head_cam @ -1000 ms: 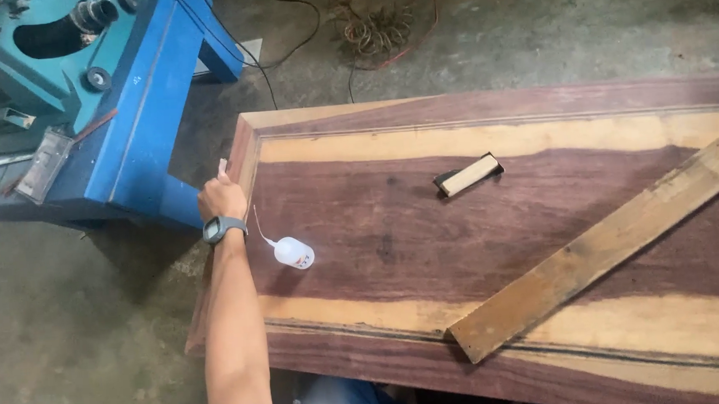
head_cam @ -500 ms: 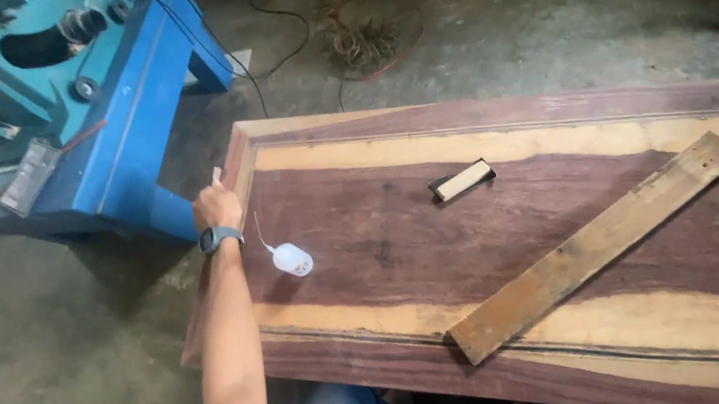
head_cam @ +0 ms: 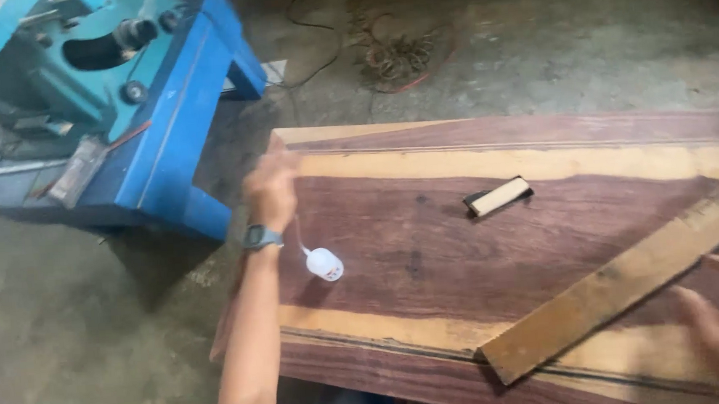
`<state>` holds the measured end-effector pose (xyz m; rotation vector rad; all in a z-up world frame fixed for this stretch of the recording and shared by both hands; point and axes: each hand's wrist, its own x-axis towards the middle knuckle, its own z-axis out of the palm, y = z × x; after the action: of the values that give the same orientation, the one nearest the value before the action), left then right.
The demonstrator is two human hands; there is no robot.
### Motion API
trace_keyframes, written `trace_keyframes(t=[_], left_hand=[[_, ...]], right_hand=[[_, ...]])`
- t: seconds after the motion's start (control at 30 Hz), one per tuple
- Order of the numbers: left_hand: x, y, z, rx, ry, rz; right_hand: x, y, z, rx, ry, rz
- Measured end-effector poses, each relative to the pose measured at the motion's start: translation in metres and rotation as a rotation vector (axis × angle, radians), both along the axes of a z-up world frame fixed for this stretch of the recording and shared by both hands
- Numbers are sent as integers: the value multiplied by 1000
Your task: Sanding the edges of a wooden tabletop and applying glue to a small wooden block.
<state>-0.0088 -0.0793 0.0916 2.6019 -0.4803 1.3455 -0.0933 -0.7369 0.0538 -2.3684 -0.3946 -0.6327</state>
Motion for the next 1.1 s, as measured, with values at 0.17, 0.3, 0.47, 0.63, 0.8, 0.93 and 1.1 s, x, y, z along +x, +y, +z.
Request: trace_keyframes(t=[0.17,0.3,0.47,0.63,0.8,0.93,1.1], left_hand=[[51,32,-82,243,481,331],[77,20,-51,173,686,417],[25,-23,-4,266,626,324],[36,-14,-6,191,664,323],[95,9,-40,151,859,397],[53,-2,-48,147,831,286],[37,-11,-13,163,615,247]], right_hand=[[74,97,28,-199,260,142],[126,128,-14,-408,218,75],[120,131,-14,-282,193,5],[126,134,-12,-341,262,-6],[131,124,-22,-245,65,60],[118,136,-3,-168,53,129],[113,141,0,-109,-76,206]])
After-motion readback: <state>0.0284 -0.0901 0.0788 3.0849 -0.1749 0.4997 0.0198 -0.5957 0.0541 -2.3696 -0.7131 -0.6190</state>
